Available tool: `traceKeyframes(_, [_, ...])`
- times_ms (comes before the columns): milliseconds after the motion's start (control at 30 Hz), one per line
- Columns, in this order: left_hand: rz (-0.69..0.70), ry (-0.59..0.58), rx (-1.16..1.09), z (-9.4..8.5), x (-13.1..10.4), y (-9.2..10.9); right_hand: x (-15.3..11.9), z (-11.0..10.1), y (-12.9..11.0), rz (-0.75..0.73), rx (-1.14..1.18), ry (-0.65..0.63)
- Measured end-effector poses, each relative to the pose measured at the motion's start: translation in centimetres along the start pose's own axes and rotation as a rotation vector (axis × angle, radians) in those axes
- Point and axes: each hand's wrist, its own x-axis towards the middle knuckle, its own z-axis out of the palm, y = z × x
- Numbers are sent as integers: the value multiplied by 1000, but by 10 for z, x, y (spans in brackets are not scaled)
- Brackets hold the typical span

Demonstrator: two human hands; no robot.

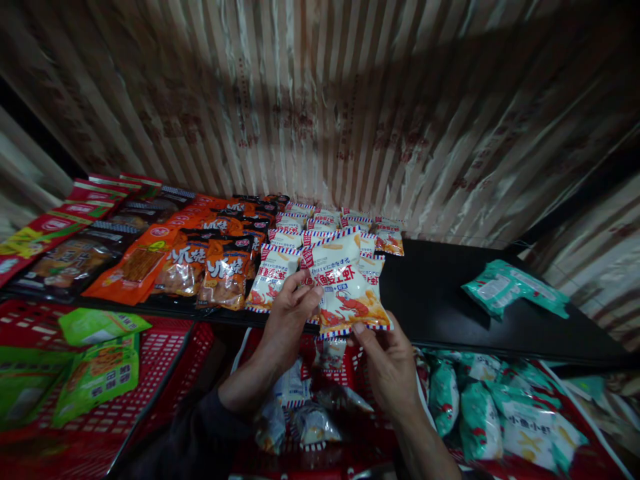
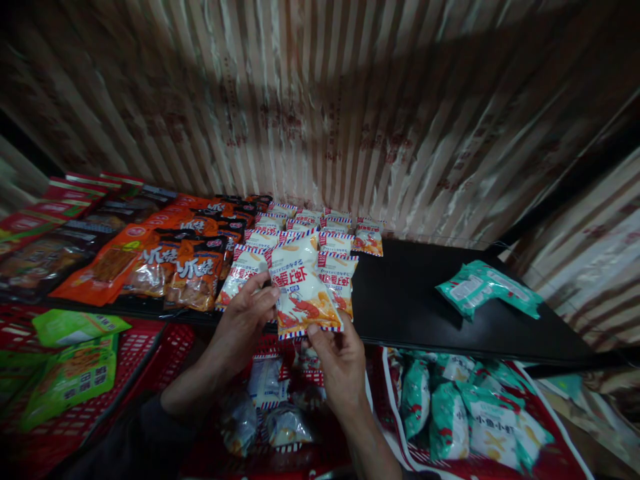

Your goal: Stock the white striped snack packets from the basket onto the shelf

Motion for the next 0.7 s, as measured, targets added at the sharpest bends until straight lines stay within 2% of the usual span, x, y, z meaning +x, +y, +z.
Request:
traceKeyframes(167, [121,-60,24,0,-2,1,-1,2,-4,-50,-62,13])
traceKeyframes(300, [230,-79,38,-1,-2,0,-3,2,-5,-183,-190,35])
traceKeyframes(433, [226,-115,83,-4,-2,1,-4,-2,0,-378,-417,91])
traceKeyframes(567, [211,-156,73,-7,-2,3,-4,-7,6,-548,-535,92])
traceKeyframes(700, [204,-173,68,-7,-3,4,-3,-7,4,-577,-557,78])
